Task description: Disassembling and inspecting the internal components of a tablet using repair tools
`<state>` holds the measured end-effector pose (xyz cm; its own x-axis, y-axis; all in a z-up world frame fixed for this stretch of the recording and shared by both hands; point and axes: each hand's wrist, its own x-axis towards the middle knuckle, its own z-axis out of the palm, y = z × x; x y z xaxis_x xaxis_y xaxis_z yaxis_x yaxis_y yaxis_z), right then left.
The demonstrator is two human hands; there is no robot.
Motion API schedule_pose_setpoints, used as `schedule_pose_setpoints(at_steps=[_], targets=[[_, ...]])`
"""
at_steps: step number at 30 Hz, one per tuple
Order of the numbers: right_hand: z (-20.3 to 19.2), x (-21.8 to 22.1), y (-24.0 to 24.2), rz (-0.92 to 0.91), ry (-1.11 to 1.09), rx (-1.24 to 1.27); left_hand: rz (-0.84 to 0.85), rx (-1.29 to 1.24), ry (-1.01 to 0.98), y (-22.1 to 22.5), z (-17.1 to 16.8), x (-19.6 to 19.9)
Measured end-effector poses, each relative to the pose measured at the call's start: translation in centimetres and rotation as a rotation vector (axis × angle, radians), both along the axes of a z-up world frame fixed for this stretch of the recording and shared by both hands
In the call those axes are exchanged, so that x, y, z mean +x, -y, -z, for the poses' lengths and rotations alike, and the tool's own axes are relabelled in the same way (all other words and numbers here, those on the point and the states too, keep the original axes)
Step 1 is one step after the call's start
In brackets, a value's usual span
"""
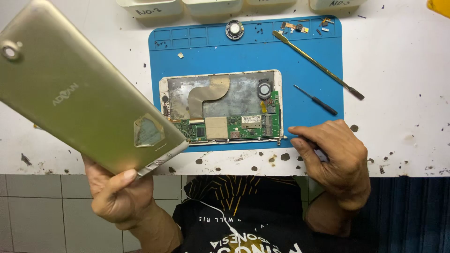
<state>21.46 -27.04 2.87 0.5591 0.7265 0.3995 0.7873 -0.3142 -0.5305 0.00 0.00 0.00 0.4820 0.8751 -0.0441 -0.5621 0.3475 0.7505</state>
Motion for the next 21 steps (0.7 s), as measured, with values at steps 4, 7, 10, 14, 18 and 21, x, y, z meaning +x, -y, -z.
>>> schedule_pose_setpoints(at_steps=[4, 7, 10, 14, 18, 21], targets=[[0.2, 0.0, 0.1, 0.006, 0.008, -0.02, -0.063, -0.043, -0.063, 0.2, -1.2, 0.8], [0.3, -0.1, 0.1, 0.024, 0.001, -0.02, -0.039, -0.046, 0.036, 0.5, -1.3, 1.3], [-0.3, -0.3, -0.1, 0.033, -0.028, -0.028, -0.012, -0.059, -0.043, -0.1, -0.9, 0.7], [-0.3, -0.4, -0.1, 0.04, -0.033, -0.037, -0.038, -0.078, 0.064, -0.3, -0.6, 0.6], [-0.2, -0.5, -0.1, 0.068, -0.036, -0.06, -0.055, -0.083, 0.022, -0.4, -0.6, 1.1], [-0.2, -0.9, -0.3, 0.074, -0.039, -0.07, -0.041, -0.093, 0.031, -0.6, -0.2, 0.6]])
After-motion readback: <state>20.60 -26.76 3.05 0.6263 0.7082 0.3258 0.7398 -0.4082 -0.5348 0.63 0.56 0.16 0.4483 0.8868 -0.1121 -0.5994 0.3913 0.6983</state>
